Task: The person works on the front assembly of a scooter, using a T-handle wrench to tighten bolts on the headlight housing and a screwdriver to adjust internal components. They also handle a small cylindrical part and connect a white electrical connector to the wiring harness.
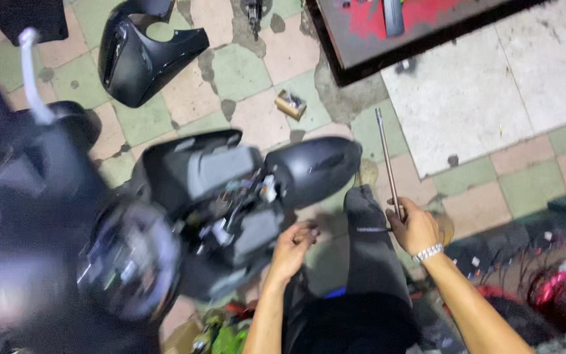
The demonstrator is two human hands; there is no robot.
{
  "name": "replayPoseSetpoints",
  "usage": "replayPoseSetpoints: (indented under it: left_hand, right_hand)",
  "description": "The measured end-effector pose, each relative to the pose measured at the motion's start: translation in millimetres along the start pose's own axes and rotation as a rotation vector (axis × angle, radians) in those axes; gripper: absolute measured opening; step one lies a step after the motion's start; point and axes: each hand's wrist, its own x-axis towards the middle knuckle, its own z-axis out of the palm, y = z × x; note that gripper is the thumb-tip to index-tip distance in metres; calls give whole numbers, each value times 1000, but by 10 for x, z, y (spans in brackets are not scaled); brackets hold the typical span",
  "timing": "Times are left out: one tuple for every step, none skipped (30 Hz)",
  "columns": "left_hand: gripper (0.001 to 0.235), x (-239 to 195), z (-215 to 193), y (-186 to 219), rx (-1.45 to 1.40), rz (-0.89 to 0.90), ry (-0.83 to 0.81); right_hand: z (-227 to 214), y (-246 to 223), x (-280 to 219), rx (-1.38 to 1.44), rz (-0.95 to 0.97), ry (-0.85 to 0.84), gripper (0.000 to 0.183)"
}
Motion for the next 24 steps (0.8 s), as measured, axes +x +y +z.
replayPoseSetpoints:
  left_hand:
    - [25, 337, 174, 67, -65, -59, -10]
    - [25, 740, 360, 147, -130, -116, -21]
    - [24, 1110, 611, 214, -206, -184, -29]
    - [23, 1457, 822, 277, -89, -157, 36]
    - [23, 1886, 968, 346, 28, -118, 110]
    - [23, 2331, 1125, 395, 146, -82, 186]
    - [22, 2702, 1288, 401, 66, -113, 228]
    - [22, 3061, 1456, 379, -13, -143, 271]
    - [22, 3378, 1598, 328, -88, -177, 317]
    - [21, 3684, 1757, 259, -151, -151, 327]
    - [21, 3901, 1891, 182, -207, -133, 345]
    - [20, 4081, 1994, 106, -262, -114, 364]
    - [20, 4223, 2084, 42, -268, -155, 380]
    - [20, 4292, 2178, -7, -274, -196, 395]
    - [20, 4344, 2230, -51, -277, -238, 414]
    - [21, 4389, 2260, -96, -251, -260, 432]
    - [22, 4405, 2292, -140, -227, -279, 446]
    - [23, 4376, 2313, -177, -203, -298, 459]
    - [23, 4358, 2310, -208, -170, -323, 475]
    - [23, 4299, 2284, -227, -137, -349, 491]
    - [23, 4248, 2276, -234, -110, -370, 502]
    - [24, 4166, 2252, -223, -98, -372, 494]
    - [24, 4095, 2227, -197, -92, -365, 497]
    - [25, 3973, 2199, -142, -85, -358, 500]
  right_hand:
    - [-22, 87, 506, -27, -60, 27, 29]
    - [33, 185, 1093, -53, -120, 54, 30]
    - [87, 362, 1693, -86, -179, 70, 30]
    - [212, 541, 2329, -163, -126, -37, 34]
    - [405, 661, 3090, -240, -91, -134, 38]
    - [605, 808, 3811, -309, -130, -170, 45]
    - [837, 988, 4394, -373, -154, -213, 52]
    - [1050, 1151, 5006, -416, -203, -214, 55]
    - [1269, 1282, 5568, -453, -253, -221, 58]
    - [1450, 1384, 6074, -489, -303, -228, 62]
    - [1624, 1424, 6501, -484, -312, -229, 58]
    - [1752, 1421, 6889, -479, -320, -231, 56]
    - [1836, 1404, 7207, -490, -299, -234, 45]
    - [1909, 1372, 7461, -502, -278, -237, 35]
    - [1949, 1351, 7681, -477, -323, -210, 34]
    - [1963, 1351, 7860, -450, -367, -182, 33]
    - [1975, 1350, 8002, -394, -441, -105, 30]
    - [1984, 1349, 8095, -335, -512, -29, 27]
    - [1961, 1324, 8212, -375, -503, -19, 30]
    - [1947, 1290, 8252, -415, -495, -9, 34]
    - [1903, 1265, 8235, -416, -510, 60, 38]
    - [1833, 1242, 8156, -416, -526, 128, 43]
    - [1759, 1162, 8078, -412, -556, 201, 47]
    - [1668, 1078, 7939, -350, -548, 166, 51]
